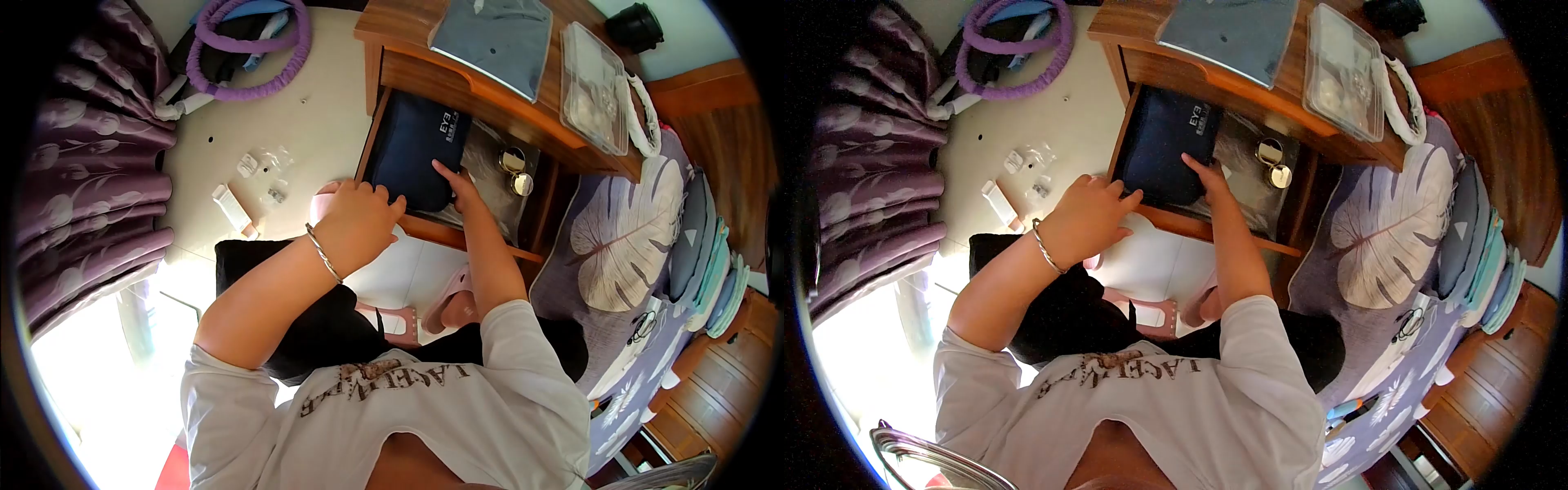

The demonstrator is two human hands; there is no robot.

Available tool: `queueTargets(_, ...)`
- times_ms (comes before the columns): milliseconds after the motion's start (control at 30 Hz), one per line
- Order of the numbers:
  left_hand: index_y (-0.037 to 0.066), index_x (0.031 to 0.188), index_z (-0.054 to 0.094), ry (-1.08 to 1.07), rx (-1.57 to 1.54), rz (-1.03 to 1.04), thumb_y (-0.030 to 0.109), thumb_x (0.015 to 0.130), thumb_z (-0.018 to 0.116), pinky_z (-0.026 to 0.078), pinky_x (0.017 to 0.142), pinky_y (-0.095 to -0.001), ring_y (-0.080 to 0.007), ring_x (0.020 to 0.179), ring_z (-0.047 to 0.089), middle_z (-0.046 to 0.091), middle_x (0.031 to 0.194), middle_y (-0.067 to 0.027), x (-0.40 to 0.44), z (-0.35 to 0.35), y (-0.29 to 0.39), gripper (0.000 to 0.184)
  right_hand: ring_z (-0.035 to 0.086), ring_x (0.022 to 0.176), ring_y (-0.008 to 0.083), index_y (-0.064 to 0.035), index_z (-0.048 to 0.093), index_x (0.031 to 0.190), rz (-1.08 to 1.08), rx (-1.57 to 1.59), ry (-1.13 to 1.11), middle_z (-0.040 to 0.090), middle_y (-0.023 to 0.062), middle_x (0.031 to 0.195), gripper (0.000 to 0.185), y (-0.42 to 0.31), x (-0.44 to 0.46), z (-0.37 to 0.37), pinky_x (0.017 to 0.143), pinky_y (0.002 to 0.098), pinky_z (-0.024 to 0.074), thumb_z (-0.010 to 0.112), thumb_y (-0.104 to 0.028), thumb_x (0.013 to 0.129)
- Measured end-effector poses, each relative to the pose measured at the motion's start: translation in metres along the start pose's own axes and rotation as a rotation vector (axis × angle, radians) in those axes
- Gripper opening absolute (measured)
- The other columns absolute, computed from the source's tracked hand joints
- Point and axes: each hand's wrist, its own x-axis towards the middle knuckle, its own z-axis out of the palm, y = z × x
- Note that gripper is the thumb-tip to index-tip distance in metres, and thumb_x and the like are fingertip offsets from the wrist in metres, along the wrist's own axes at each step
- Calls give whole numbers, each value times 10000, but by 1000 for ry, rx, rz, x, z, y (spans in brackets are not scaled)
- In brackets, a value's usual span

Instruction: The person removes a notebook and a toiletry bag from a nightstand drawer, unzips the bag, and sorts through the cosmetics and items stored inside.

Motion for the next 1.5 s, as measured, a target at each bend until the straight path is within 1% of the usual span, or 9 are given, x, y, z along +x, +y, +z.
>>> queueTargets(133, 107, 1228, 560, 8, 65, 1, 358, 766, 690, 433, 867, -371, -248, 973, 593, 620, 1045, -90, -2, 4, 4, 542, 409, 1252, 353, -23, 293, 1390, -35, -44, 234, 452, 194, 1330, 937, -3, -7, 20, 998, 428, 372, 822, -316, 673)
queueTargets(200, 95, 1209, 568, -9, 94, -3, 363, 767, 688, 432, 863, -374, -248, 961, 597, 624, 1030, -92, -3, 5, 9, 530, 479, 1132, 356, -40, 502, 1203, -969, -907, 522, 517, 174, 1212, 584, -9, -22, 33, 925, 428, 409, 758, -122, 685)
queueTargets(300, 62, 1114, 604, -75, 85, 29, 373, 766, 686, 433, 839, -378, -250, 936, 601, 638, 975, -99, -4, 9, 19, 474, 486, 1104, 332, -23, 603, 1022, -1328, -1101, 285, 532, 150, 1148, 315, -31, -44, 82, 946, 435, 393, 675, -42, 717)
queueTargets(467, 55, 932, 658, -117, 61, 85, 334, 765, 691, 427, 785, -371, -242, 894, 607, 656, 883, -97, -6, 17, 19, 327, 382, 1283, 303, -25, 641, 1056, -1124, -1609, 39, 559, 124, 1217, 346, -22, -9, 123, 1105, 495, 217, 607, -250, 796)
queueTargets(867, 65, 883, 677, -81, 112, 79, 131, 781, 593, 436, 804, -363, -220, 862, 627, 664, 863, -74, -4, 19, 23, 148, 475, 1077, 244, -115, 700, 899, -1266, -1963, -24, 603, 62, 961, 254, -29, -5, 129, 980, 423, 326, 582, -333, 848)
queueTargets(1033, 54, 940, 659, 44, 56, 74, 128, 790, 585, 430, 871, -396, -237, 880, 628, 661, 887, -83, -6, 23, 28, 183, 470, 1056, 188, -161, 730, 918, -913, -2329, -67, 634, 17, 994, 243, -31, 0, 137, 917, 359, 328, 563, -329, 862)
queueTargets(1267, 54, 979, 666, 40, 96, 68, 142, 805, 575, 414, 907, -418, -231, 898, 627, 664, 907, -81, -8, 20, 27, 216, 530, 1037, 193, -172, 736, 945, -899, -2490, -174, 668, 11, 964, 242, -40, 6, 147, 947, 372, 313, 516, -262, 896)
queueTargets(1433, 96, 950, 691, 8, 116, 83, 151, 799, 581, 411, 882, -396, -233, 897, 625, 667, 890, -70, -11, 7, 27, 194, 528, 1100, 189, -171, 733, 961, -488, -2510, -142, 673, 17, 1005, 243, -43, 4, 161, 957, 367, 312, 517, -263, 900)
queueTargets(1500, 104, 944, 696, -1, 77, 74, 152, 798, 584, 410, 879, -387, -234, 900, 623, 668, 883, -67, -11, 6, 26, 190, 525, 1086, 185, -172, 734, 954, -641, -2543, -108, 670, 16, 1010, 250, -40, 0, 152, 955, 364, 309, 522, -293, 899)
